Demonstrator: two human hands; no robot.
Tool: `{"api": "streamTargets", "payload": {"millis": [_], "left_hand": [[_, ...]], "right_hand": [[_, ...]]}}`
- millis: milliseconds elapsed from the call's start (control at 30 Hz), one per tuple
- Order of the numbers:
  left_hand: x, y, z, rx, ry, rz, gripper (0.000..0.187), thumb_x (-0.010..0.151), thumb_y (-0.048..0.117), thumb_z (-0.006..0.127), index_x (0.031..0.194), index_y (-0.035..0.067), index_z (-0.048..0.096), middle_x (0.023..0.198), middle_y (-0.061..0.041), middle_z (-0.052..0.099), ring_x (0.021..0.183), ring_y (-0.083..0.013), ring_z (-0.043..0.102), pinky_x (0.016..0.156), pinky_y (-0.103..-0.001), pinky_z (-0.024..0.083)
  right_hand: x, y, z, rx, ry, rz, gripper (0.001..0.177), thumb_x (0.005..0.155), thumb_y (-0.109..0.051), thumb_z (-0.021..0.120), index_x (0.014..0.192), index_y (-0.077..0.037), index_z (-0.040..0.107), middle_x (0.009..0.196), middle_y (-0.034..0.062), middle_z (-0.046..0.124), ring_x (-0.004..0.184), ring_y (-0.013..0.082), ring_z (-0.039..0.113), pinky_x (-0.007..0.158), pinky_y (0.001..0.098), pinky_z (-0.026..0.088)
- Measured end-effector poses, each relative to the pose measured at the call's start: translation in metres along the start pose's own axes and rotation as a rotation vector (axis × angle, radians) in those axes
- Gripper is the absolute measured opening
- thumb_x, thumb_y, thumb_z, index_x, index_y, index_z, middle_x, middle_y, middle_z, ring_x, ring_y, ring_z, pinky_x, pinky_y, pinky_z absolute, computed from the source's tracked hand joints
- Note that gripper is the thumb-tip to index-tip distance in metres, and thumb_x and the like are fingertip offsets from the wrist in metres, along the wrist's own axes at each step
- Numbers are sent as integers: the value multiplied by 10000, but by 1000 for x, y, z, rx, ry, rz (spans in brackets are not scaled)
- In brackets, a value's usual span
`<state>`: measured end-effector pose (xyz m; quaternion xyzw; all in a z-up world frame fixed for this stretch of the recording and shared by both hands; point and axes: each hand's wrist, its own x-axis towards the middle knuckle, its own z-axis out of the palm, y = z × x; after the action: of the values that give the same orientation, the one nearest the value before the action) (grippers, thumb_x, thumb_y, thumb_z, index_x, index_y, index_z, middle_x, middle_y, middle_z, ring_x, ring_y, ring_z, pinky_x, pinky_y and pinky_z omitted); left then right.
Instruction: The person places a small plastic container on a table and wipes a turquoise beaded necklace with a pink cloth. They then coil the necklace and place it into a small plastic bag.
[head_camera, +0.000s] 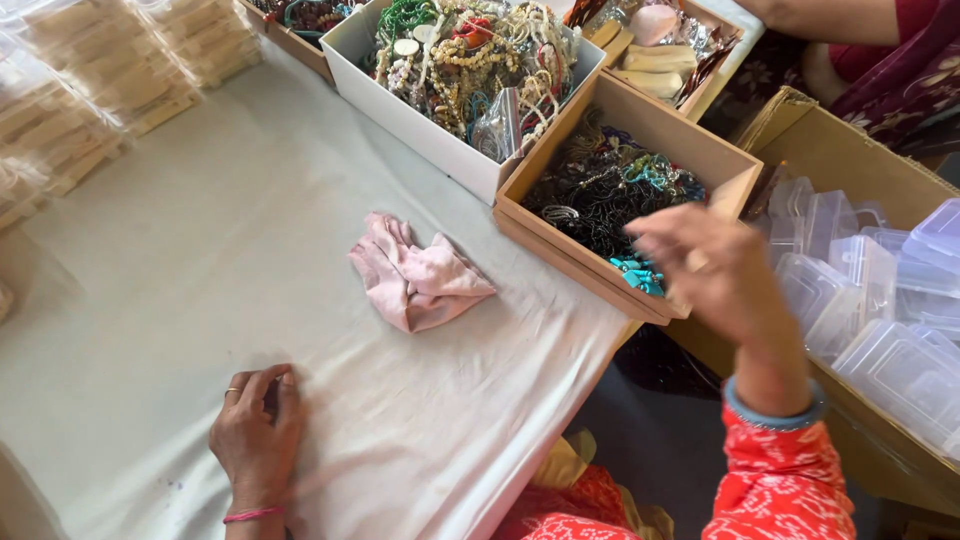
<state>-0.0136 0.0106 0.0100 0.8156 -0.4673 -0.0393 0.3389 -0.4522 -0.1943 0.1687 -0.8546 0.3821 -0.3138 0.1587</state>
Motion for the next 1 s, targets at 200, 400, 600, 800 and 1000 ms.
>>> {"api": "streamTargets", "payload": {"millis": [200,400,600,800,1000], "left_hand": [[1,2,0,10,-10,-49,129,1008,231,683,1022,136,770,968,5,698,727,-159,676,702,-316,530],[1,2,0,28,-8,-44,130,1010,232,681,1020,135,767,971,4,698,725,-159,675,699,-315,530],[0,1,1,28,10,-21,124,1010,226,681,1015,133,763,973,2,700,732,-157,678,697,-314,531],[1,3,1,16,13,-16,102,991,199,684,999,134,761,962,-1,700,714,-164,677,682,-317,530],[1,3,0,14,12,1,93,996,191,687,1003,132,758,958,-2,700,711,-166,678,682,-317,531]], "right_hand": [[11,62,-29,-223,108,235,169,1029,-126,722,1181,-66,764,987,86,745,762,172,674,690,311,535],[32,105,-19,-218,-61,249,261,944,-100,710,1201,-98,756,1115,110,745,899,220,702,816,365,565],[45,141,8,-363,-205,-32,429,796,-23,626,1186,-125,771,1280,119,714,1113,298,668,976,433,533],[51,124,-8,-416,-89,190,156,961,-196,764,1102,-134,791,1003,64,753,836,214,695,760,378,559],[56,116,-36,-287,237,116,49,1092,-36,723,1132,-14,739,962,77,736,791,110,641,716,279,509]]}}
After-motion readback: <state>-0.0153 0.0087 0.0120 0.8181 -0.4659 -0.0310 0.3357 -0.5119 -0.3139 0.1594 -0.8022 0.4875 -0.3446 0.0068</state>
